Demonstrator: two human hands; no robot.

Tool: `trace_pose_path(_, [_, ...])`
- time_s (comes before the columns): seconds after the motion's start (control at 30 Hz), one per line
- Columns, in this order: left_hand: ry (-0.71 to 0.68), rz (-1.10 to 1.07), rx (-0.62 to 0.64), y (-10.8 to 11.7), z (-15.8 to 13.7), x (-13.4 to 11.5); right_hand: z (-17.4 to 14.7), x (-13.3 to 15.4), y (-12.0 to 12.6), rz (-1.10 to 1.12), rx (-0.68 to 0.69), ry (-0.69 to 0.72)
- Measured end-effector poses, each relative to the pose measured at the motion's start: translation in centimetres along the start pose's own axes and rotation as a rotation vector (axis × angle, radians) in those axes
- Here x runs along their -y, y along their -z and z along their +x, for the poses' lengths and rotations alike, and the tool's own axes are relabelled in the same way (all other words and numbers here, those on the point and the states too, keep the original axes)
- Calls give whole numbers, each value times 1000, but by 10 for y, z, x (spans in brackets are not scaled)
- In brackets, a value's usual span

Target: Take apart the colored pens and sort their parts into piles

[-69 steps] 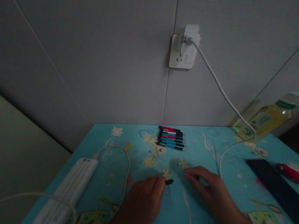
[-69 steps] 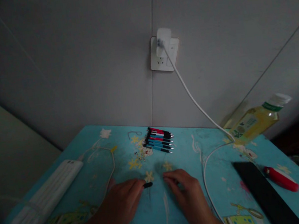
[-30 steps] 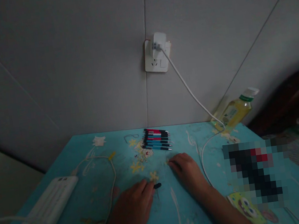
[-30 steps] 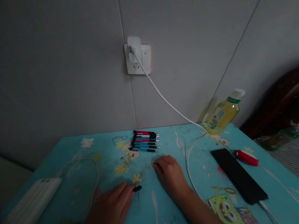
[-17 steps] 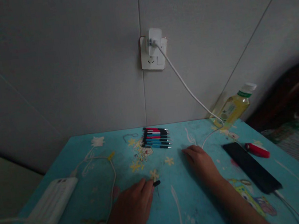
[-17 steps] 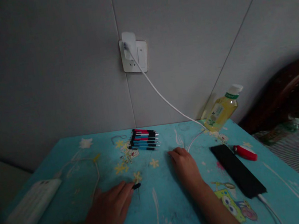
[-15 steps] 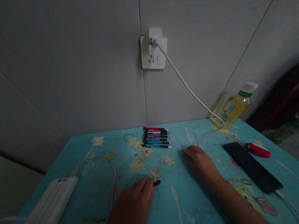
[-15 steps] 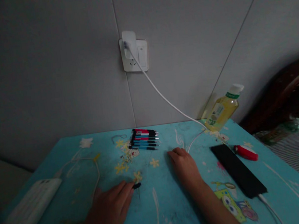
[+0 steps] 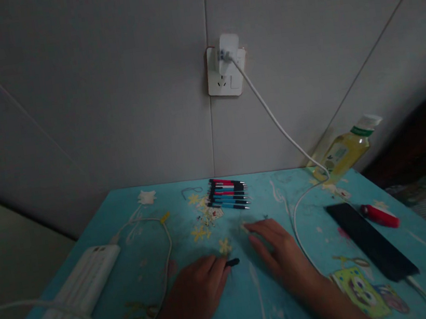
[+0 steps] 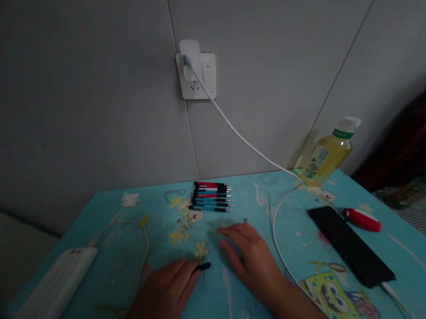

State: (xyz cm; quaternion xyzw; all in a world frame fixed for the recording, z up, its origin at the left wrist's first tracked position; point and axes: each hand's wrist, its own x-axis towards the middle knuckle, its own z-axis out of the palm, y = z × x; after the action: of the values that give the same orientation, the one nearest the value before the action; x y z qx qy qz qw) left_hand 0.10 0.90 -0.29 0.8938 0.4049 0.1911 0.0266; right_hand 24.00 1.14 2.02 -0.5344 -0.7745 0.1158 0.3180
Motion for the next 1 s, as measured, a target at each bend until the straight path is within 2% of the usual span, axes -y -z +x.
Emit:
trace_pose_path(0.1, [-56, -52, 6, 1, 0, -1, -6, 27, -10, 182, 143, 54])
trace_pose_path(0.2, [-121, -74, 27, 0, -1, 0, -9, 34, -15, 202, 230, 42])
trace_pose_path(0.4, [-77, -102, -57, -2, -3, 1, -10, 21, -19, 127, 244, -11])
trace_pose_path(0.67, [-101, -127, -2, 1, -3, -1, -11, 18, -23, 129, 242, 14])
trace_pose_path(0.83, [-54, -135, 9, 1, -3, -3, -9, 18, -17, 113, 221, 111])
trace_pose_path(1.0, [-132, -24, 6, 3, -3, 2, -10, 20, -13, 182, 246, 81])
